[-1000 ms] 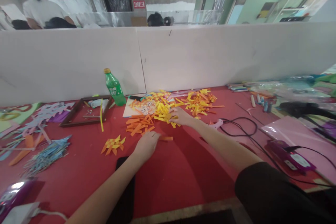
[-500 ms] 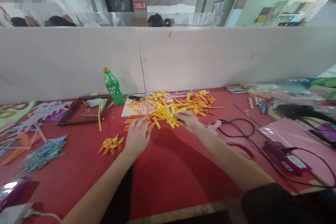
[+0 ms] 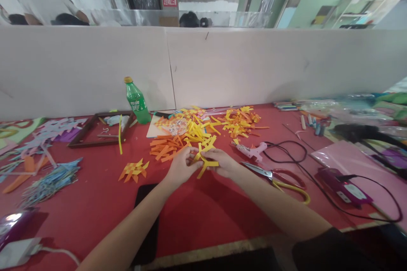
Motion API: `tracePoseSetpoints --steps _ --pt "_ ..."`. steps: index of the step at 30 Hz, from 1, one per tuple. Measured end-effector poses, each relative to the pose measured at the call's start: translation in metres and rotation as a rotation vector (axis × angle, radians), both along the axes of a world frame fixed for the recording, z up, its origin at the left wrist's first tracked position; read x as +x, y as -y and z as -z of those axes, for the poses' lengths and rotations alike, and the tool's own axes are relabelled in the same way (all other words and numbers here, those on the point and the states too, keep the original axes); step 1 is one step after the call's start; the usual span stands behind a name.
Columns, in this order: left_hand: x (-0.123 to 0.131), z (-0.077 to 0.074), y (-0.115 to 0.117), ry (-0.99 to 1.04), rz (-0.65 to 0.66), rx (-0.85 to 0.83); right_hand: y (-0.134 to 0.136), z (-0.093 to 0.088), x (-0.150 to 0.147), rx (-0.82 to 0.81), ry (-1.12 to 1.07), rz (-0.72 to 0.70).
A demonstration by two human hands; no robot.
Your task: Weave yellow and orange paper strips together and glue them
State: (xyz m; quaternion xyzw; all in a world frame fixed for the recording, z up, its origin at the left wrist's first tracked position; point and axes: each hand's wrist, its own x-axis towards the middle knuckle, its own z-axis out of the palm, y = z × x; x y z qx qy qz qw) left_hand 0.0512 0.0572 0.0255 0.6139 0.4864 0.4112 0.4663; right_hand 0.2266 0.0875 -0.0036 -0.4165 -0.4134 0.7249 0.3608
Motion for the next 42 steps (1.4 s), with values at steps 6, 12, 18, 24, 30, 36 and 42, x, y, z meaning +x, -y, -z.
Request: tracePoseSetpoints --steps 6,12,18,24,30,36,42 --pt "0.001 0.003 0.004 0.154 0.025 -0.250 0.002 0.001 -0.001 -0.119 0.003 -0.063" --pt "-0.005 0.005 0.002 0.232 -0.078 -0.324 0.004 -0.010 0.004 -0.101 -0.062 -0.057" --pt "-0.010 0.013 0.005 0.289 -0.133 -0.398 0.020 -0.002 0.001 0.148 -0.027 0.002" --pt "-0.006 0.022 0.010 0.327 -0.107 -0.516 0.032 0.012 -0.002 0.450 0.161 0.028" --pt "-0.004 0.028 0.016 0.371 -0.099 -0.525 0.038 0.008 0.007 0.652 0.344 -0.009" --pt "-0.005 0.032 0.019 0.389 -0.098 -0.467 0.040 0.007 0.010 0.730 0.417 0.012" --pt "-0.010 0.029 0.018 0.381 -0.102 -0.411 0.040 0.007 0.016 0.619 0.365 0.019"
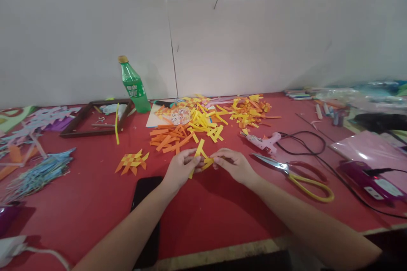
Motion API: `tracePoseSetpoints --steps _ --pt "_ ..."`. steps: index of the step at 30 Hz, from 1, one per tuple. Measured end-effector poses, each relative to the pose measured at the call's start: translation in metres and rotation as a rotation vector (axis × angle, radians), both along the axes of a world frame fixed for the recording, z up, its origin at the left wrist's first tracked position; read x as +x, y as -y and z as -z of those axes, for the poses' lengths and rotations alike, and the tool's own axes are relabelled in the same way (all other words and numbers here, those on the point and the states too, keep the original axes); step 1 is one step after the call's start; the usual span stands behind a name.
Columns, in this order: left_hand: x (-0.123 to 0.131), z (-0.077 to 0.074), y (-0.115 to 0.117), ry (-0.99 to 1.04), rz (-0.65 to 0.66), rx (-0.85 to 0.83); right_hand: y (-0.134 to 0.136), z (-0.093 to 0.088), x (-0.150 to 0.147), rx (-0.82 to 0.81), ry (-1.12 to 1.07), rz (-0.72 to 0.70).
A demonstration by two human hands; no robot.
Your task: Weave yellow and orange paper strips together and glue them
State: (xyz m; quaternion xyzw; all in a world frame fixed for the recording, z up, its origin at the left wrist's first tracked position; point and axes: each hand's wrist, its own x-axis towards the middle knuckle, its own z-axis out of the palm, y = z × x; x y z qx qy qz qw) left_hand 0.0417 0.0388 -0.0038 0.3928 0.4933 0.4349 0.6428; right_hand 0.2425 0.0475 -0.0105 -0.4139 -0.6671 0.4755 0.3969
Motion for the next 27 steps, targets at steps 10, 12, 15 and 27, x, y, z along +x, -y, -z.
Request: tracePoseSetpoints --steps 10,12,15,27 --pt "-0.008 -0.003 -0.003 -0.148 -0.052 0.224 0.006 0.000 0.003 -0.151 0.011 -0.135" --pt "-0.008 -0.004 -0.003 -0.176 -0.059 0.262 0.008 0.000 0.002 -0.133 0.047 -0.156" --pt "-0.008 -0.004 -0.003 -0.198 -0.056 0.316 0.009 0.003 0.002 -0.083 0.099 -0.161" --pt "-0.005 -0.005 0.005 -0.236 0.056 0.384 0.012 0.000 0.003 0.120 0.239 -0.260"
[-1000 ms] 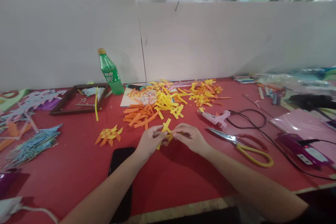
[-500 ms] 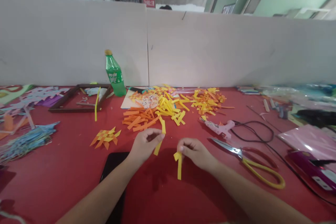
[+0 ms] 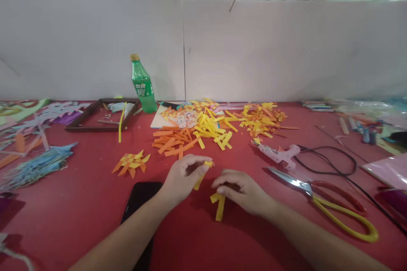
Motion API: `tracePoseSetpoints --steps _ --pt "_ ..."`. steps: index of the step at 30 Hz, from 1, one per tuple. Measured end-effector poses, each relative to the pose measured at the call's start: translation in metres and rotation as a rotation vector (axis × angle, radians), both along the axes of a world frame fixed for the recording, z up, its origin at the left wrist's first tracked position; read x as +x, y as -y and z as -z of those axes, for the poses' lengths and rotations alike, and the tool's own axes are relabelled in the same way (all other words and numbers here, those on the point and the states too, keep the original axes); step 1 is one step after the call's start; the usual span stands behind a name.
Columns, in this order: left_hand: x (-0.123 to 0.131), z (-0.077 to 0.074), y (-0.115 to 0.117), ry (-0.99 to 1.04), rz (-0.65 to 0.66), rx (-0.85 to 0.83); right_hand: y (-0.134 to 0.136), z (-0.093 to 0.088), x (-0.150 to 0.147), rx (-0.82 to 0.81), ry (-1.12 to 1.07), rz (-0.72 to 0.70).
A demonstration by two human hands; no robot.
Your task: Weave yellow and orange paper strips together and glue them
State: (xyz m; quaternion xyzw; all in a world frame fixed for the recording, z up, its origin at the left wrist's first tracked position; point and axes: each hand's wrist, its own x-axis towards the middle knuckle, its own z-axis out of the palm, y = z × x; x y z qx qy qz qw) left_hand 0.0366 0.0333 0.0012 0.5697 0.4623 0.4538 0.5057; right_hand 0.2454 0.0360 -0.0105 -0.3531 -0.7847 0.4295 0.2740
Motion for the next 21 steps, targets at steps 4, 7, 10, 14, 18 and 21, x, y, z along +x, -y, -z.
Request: tracePoseSetpoints --steps 4,7,10,14,18,21 --pt "0.0000 -0.0009 0.0005 -0.017 -0.002 -0.003 0.0000 0.0015 -0.0017 -0.071 -0.019 0.083" --pt "0.0007 -0.0027 0.0002 -0.030 -0.012 0.000 0.0008 0.0032 -0.0032 -0.119 -0.068 0.106" --pt "0.0008 -0.0037 0.0000 -0.043 -0.012 -0.006 0.0017 0.0062 -0.0037 -0.168 -0.159 0.101" --pt "0.0006 -0.0019 0.0008 -0.066 0.005 -0.046 0.0024 0.0085 -0.0032 -0.137 -0.226 0.149" --pt "0.0029 0.0007 0.0024 -0.137 0.026 -0.055 0.0022 0.0042 -0.0041 -0.122 -0.315 0.206" --pt "0.0055 0.0008 0.0030 -0.193 0.054 -0.027 0.0020 0.0016 -0.0061 -0.172 -0.347 0.183"
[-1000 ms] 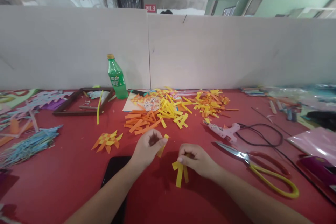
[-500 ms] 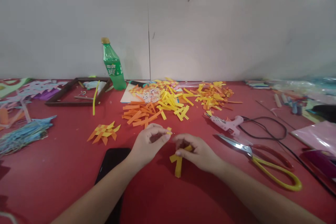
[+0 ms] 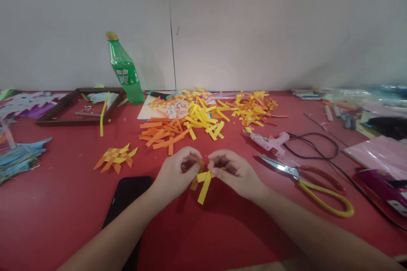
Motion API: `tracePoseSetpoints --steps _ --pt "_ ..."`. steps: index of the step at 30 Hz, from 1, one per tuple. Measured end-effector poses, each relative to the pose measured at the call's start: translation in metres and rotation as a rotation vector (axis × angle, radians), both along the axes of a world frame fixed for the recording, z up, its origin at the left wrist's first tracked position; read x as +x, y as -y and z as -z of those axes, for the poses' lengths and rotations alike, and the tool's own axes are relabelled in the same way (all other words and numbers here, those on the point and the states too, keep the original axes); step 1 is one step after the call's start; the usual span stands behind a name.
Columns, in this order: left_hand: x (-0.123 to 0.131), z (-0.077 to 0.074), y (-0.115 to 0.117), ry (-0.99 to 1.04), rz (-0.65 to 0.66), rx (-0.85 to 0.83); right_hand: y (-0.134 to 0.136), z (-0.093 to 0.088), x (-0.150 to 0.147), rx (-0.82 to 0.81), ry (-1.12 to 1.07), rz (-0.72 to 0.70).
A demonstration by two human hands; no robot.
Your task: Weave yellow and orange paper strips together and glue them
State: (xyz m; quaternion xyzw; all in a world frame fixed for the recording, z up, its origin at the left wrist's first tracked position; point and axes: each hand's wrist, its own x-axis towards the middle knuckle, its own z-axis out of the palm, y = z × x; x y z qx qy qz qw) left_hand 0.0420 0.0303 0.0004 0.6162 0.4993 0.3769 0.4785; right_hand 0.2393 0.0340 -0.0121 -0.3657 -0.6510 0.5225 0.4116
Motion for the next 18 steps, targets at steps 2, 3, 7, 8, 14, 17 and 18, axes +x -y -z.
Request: tracePoseSetpoints --steps 2,3,7,8,14,17,18 --pt "0.0012 -0.0007 0.0003 -0.008 0.016 -0.001 0.0001 0.0002 -0.0013 -0.014 0.001 -0.026" --pt "0.0015 -0.0011 0.0005 -0.010 0.018 -0.005 0.0002 0.0007 -0.0018 -0.015 0.004 -0.038" --pt "0.0014 -0.0030 0.0012 0.003 -0.004 -0.030 0.0000 0.0027 -0.0025 0.005 0.027 -0.010" --pt "0.0012 -0.0037 0.0013 0.010 -0.007 -0.036 -0.0001 0.0030 -0.0025 0.012 0.037 0.010" --pt "0.0009 -0.0086 0.0025 0.010 0.038 -0.071 -0.0001 0.0048 -0.0027 0.096 0.046 0.098" --pt "0.0018 -0.0086 0.0041 -0.012 0.073 -0.082 0.0013 0.0063 -0.0032 0.125 0.028 0.121" --pt "0.0021 -0.0082 0.0047 -0.016 0.081 -0.083 0.0018 0.0066 -0.0033 0.115 0.015 0.115"
